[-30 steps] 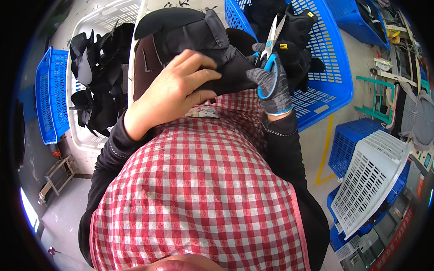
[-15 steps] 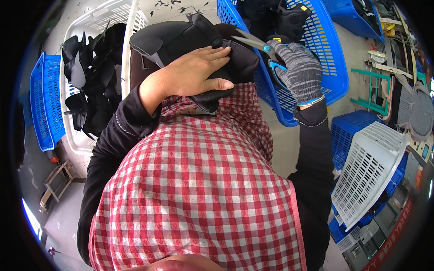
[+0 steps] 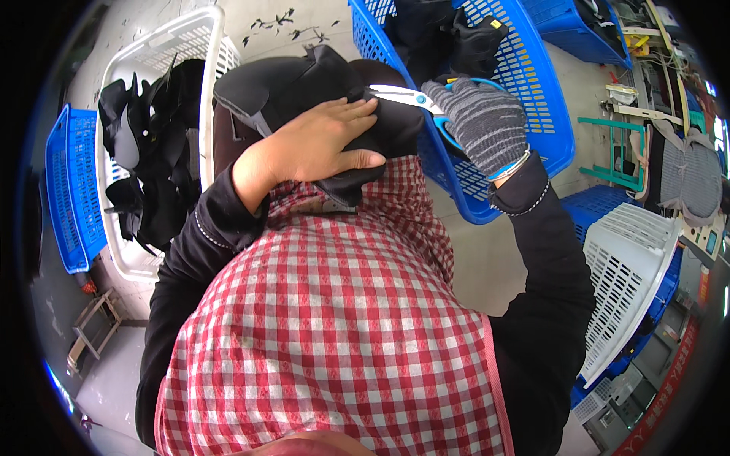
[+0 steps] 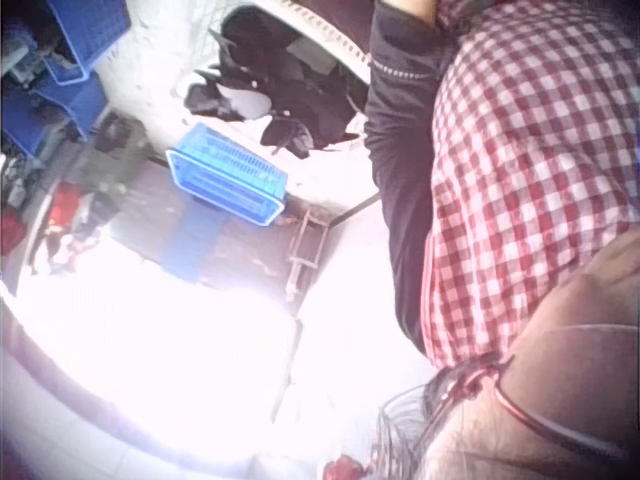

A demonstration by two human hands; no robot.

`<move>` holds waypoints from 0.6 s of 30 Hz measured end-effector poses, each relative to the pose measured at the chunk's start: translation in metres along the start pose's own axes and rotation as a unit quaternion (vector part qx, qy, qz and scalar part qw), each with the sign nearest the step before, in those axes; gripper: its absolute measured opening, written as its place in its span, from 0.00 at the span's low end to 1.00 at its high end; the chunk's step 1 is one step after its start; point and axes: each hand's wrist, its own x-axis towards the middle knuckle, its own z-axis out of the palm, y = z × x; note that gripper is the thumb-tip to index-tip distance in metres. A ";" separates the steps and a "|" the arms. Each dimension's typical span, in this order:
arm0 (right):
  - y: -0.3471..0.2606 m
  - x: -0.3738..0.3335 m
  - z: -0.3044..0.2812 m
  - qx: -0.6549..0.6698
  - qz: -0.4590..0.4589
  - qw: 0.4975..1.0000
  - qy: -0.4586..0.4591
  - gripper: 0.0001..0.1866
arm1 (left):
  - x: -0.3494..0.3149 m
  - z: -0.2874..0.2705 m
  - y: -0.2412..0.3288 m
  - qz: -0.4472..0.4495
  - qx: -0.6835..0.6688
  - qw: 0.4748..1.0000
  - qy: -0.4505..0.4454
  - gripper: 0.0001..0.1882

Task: The person uses scissors to trim excess material from black shoe parts. They repeatedly pick up parts from a white basket, cut along the edges, and place the trimmed pieces into a blue basket.

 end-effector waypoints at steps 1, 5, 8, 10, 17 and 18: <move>0.000 0.001 0.002 -0.023 0.003 1.000 -0.017 0.26 | 0.001 -0.002 0.001 -0.001 -0.002 1.000 -0.009 0.43; 0.001 0.002 0.004 0.014 -0.001 1.000 0.012 0.30 | 0.004 -0.004 0.003 -0.003 -0.010 1.000 -0.015 0.44; 0.003 0.003 0.004 0.017 -0.013 1.000 0.022 0.29 | 0.004 0.000 0.000 -0.002 -0.010 1.000 -0.011 0.43; 0.004 0.004 0.008 0.053 -0.026 0.998 0.028 0.28 | 0.004 0.003 -0.002 0.010 -0.010 1.000 0.001 0.43; 0.029 -0.018 0.049 0.231 -0.001 0.961 0.153 0.16 | 0.005 -0.009 0.012 0.031 -0.051 0.998 0.011 0.36; 0.031 -0.021 0.052 0.277 0.045 0.944 0.172 0.18 | 0.007 -0.013 0.015 0.026 -0.049 0.998 -0.009 0.35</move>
